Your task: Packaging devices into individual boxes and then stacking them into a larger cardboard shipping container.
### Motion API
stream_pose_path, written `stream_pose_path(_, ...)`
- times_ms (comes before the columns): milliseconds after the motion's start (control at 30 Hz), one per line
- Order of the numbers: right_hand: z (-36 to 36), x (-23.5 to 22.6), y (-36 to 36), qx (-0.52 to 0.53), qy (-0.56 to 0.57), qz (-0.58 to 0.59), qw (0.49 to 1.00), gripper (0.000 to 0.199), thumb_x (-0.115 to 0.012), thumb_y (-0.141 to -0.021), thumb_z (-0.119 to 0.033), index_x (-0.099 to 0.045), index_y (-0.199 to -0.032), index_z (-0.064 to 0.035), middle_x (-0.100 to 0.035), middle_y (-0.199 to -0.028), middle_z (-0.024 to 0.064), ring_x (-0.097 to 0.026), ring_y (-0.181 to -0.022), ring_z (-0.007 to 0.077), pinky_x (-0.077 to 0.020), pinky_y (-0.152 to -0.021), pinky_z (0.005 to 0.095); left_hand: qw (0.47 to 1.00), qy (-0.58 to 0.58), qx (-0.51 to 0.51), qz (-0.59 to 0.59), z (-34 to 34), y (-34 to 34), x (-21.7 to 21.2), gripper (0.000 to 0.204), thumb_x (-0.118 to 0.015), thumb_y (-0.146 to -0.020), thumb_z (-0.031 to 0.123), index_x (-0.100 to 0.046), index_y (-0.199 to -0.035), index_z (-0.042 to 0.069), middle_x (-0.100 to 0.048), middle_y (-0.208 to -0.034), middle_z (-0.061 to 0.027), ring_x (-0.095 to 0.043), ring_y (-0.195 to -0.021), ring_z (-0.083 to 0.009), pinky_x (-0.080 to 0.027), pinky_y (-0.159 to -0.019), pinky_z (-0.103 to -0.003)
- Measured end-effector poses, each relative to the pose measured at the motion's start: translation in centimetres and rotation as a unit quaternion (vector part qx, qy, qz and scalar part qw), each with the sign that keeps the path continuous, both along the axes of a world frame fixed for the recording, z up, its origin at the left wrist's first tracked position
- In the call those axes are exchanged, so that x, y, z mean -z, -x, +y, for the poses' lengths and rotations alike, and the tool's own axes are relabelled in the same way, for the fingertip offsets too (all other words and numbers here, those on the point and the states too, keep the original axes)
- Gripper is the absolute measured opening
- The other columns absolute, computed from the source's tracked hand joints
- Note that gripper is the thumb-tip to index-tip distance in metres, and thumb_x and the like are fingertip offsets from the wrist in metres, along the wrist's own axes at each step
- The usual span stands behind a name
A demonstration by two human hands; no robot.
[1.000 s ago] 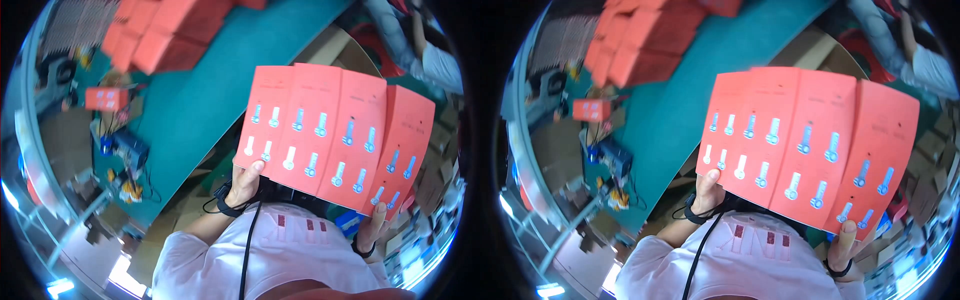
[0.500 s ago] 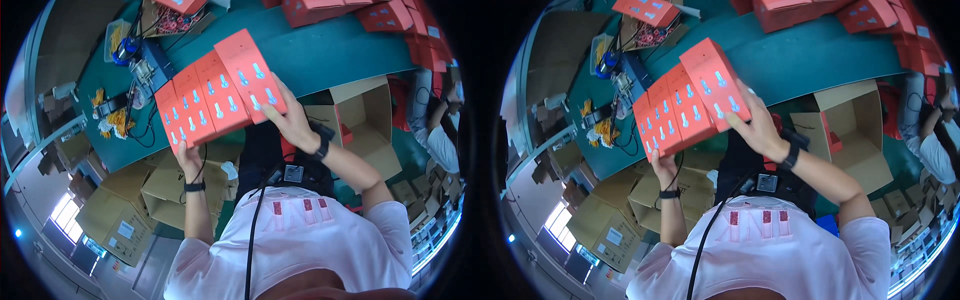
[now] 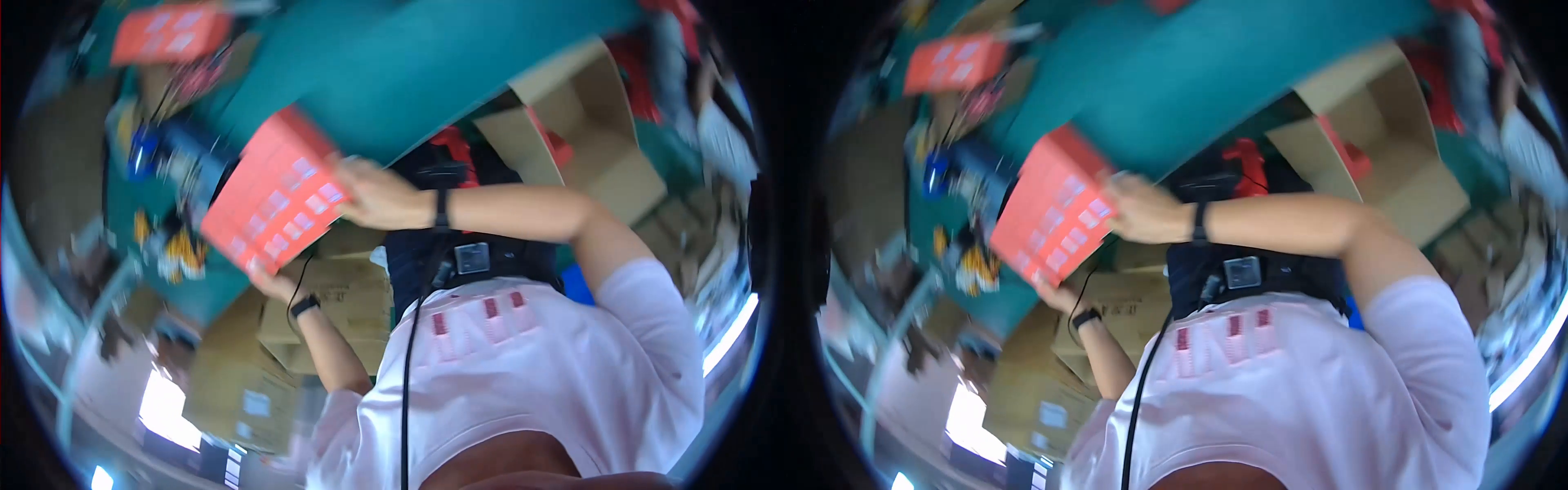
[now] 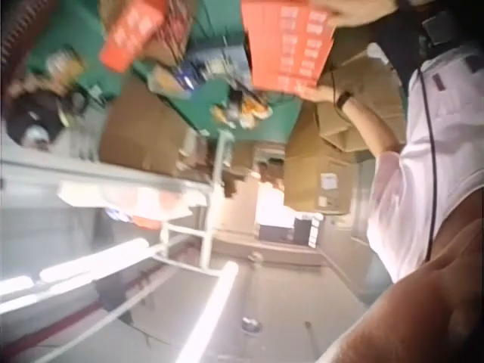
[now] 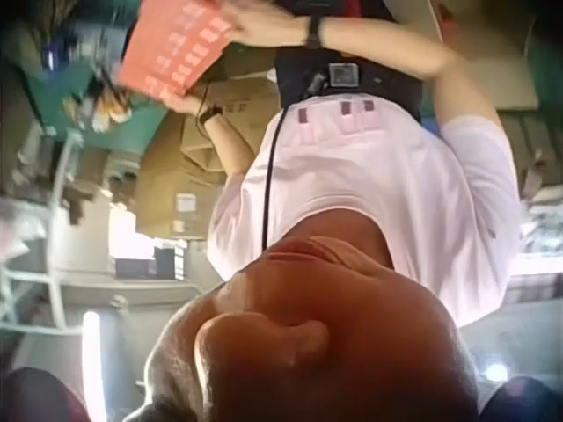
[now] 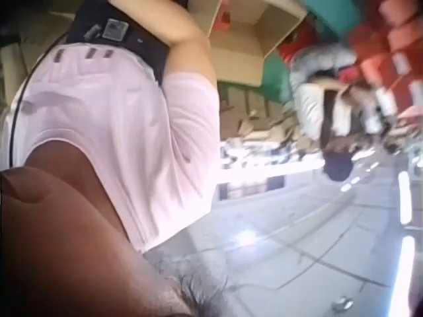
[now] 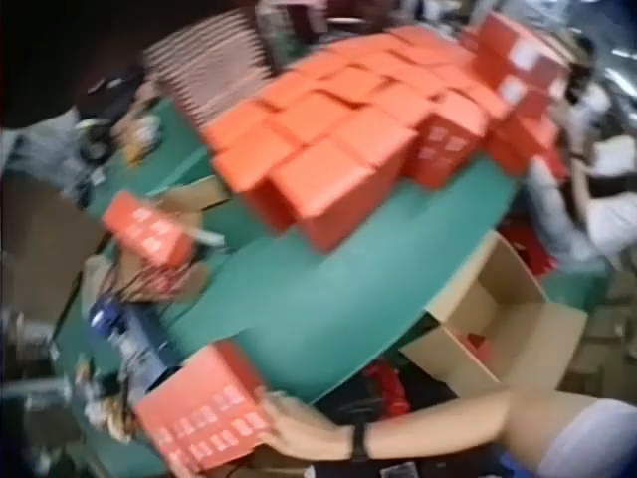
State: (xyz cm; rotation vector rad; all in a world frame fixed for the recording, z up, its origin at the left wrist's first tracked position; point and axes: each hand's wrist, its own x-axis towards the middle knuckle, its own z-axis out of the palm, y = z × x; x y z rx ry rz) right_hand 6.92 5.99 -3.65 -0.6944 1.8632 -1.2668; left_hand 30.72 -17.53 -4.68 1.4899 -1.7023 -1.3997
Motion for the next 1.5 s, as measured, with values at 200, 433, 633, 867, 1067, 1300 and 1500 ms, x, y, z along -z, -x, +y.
stream_pose_path(200,0.8,-0.3,1.7,0.02,0.01,-0.09,0.996,0.086,-0.071,-0.086,-0.03,-0.028,-0.146,0.0147,-0.051,-0.13,0.0339,-0.061,-0.109,0.0433,-0.053,-0.091,0.0472,0.952,0.2,-0.081,-0.216,-2.8,-0.1,-4.9,0.065,-0.054,-0.101,0.05,-0.056,-0.13,-0.008,-0.062,-0.124,-0.0225,-0.062,-0.105,-0.0301,-0.052,-0.092,-0.047)
stream_pose_path(433,25.1,4.4,4.2,0.392,0.01,-0.214,0.895,0.056,-0.072,-0.092,-0.021,-0.049,-0.138,0.0025,-0.068,-0.113,0.0129,-0.068,-0.091,0.0155,-0.055,-0.081,0.0308,0.815,-0.017,0.574,0.077,18.5,22.1,-9.1,0.078,-0.063,-0.096,0.05,-0.042,-0.141,-0.011,-0.056,-0.135,-0.0267,-0.055,-0.128,-0.0377,-0.041,-0.112,-0.05)
stream_pose_path(633,46.1,21.0,-7.7,0.772,0.02,-0.389,0.503,0.039,-0.066,-0.095,-0.024,-0.059,-0.127,-0.0028,-0.062,-0.125,0.0124,-0.066,-0.095,0.0224,-0.0549,-0.08,0.0315,0.636,-0.359,0.684,0.013,43.0,32.2,6.9,0.055,-0.061,-0.099,0.017,-0.042,-0.145,-0.008,-0.056,-0.139,-0.0232,-0.054,-0.131,-0.0321,-0.039,-0.113,-0.043)
stream_pose_path(867,57.7,37.2,-4.3,0.786,-0.187,-0.309,0.502,0.065,-0.082,-0.077,-0.041,-0.066,-0.116,0.0083,-0.068,-0.117,0.0197,-0.065,-0.108,0.028,-0.0509,-0.092,0.0391,0.609,-0.083,0.744,-0.262,60.4,42.5,36.3,0.093,-0.083,-0.078,0.048,-0.048,-0.136,-0.014,-0.058,-0.135,-0.0264,-0.058,-0.125,-0.0291,-0.043,-0.106,-0.038)
stream_pose_path(1067,59.9,50.0,-7.3,0.698,-0.352,-0.348,0.517,0.086,-0.084,-0.071,-0.052,-0.061,-0.124,0.0119,-0.058,-0.133,0.0284,-0.056,-0.125,0.0347,-0.0435,-0.106,0.0411,0.515,0.099,0.751,-0.402,66.3,44.4,53.2,0.113,-0.083,-0.066,0.064,-0.045,-0.138,-0.015,-0.052,-0.14,-0.0336,-0.052,-0.132,-0.04,-0.037,-0.114,-0.045)
stream_pose_path(1300,54.2,52.2,-6.4,0.601,-0.576,-0.162,0.529,0.104,-0.084,-0.07,-0.05,-0.037,-0.139,0.0123,-0.054,-0.128,0.0286,-0.053,-0.122,0.0399,-0.0441,-0.105,0.0451,0.51,0.286,0.724,-0.366,59.0,45.3,64.3,0.129,-0.086,-0.068,0.054,-0.016,-0.149,-0.017,-0.028,-0.152,-0.0383,-0.032,-0.144,-0.0446,-0.036,-0.113,-0.05)
stream_pose_path(1500,56.4,52.4,-6.9,0.651,-0.513,-0.197,0.523,0.092,-0.084,-0.07,-0.042,-0.044,-0.135,0.0088,-0.055,-0.127,0.0265,-0.054,-0.121,0.0391,-0.0449,-0.104,0.0446,0.529,0.333,0.668,-0.405,64.3,43.6,61.4,0.129,-0.09,-0.065,0.05,-0.016,-0.147,-0.017,-0.029,-0.148,-0.0387,-0.034,-0.14,-0.047,-0.037,-0.112,-0.05)
